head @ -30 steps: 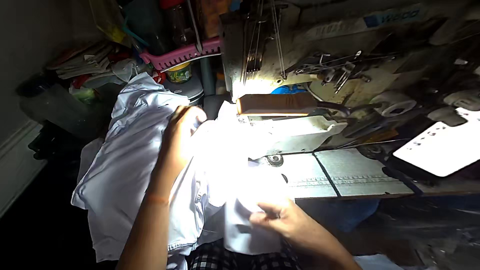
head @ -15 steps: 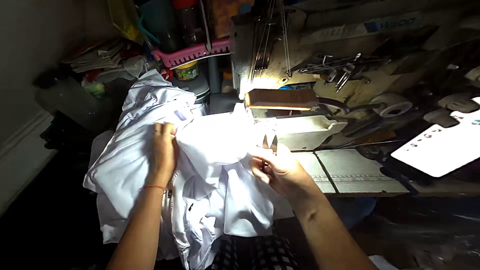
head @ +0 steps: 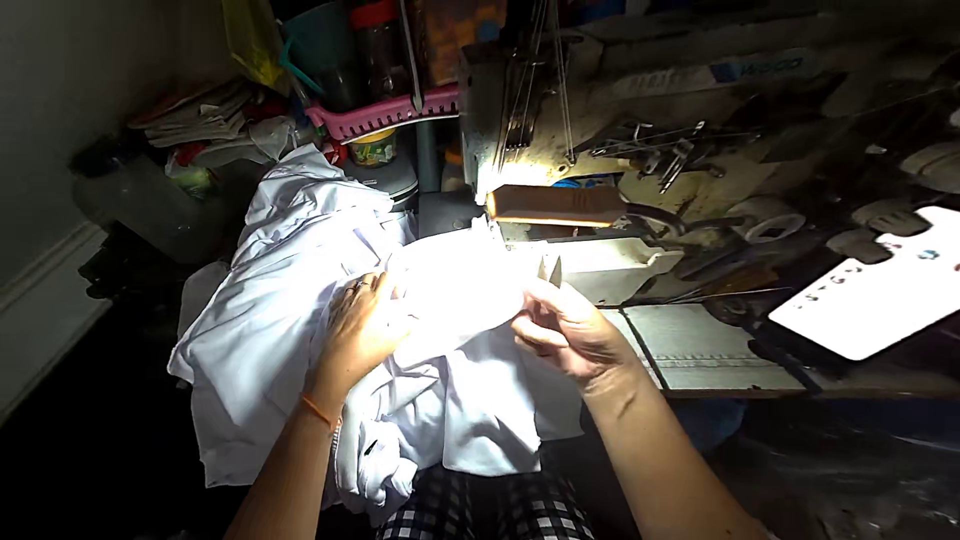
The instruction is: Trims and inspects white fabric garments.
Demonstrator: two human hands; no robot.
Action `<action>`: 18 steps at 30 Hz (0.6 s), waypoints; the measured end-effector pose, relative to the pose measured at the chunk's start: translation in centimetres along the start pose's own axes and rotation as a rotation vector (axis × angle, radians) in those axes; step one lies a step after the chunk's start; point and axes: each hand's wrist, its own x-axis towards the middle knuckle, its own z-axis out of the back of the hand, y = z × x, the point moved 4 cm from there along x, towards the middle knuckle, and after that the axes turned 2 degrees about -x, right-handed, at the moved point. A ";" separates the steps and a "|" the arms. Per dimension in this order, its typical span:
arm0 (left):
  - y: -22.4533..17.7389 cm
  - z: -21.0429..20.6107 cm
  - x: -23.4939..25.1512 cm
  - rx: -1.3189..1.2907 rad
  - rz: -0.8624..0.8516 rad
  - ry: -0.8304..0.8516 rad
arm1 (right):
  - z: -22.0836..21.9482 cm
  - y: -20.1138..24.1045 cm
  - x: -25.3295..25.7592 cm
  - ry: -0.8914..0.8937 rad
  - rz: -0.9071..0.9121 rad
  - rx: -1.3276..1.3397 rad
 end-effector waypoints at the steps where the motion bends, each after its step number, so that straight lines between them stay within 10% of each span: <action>1: 0.6 -0.2 0.2 -0.036 -0.003 0.020 | -0.1 0.2 0.0 -0.001 0.025 0.000; 5: 1.8 2.2 2.4 -0.031 -0.021 -0.283 | 0.1 -0.7 0.1 -0.043 0.002 -0.080; 12: -1.7 1.8 3.7 0.159 -0.045 -0.224 | -0.2 -1.2 0.0 -0.234 0.139 -0.317; 18: -6.6 2.0 4.1 -0.389 -0.247 -0.313 | -0.8 -2.9 0.0 -0.187 0.038 -0.458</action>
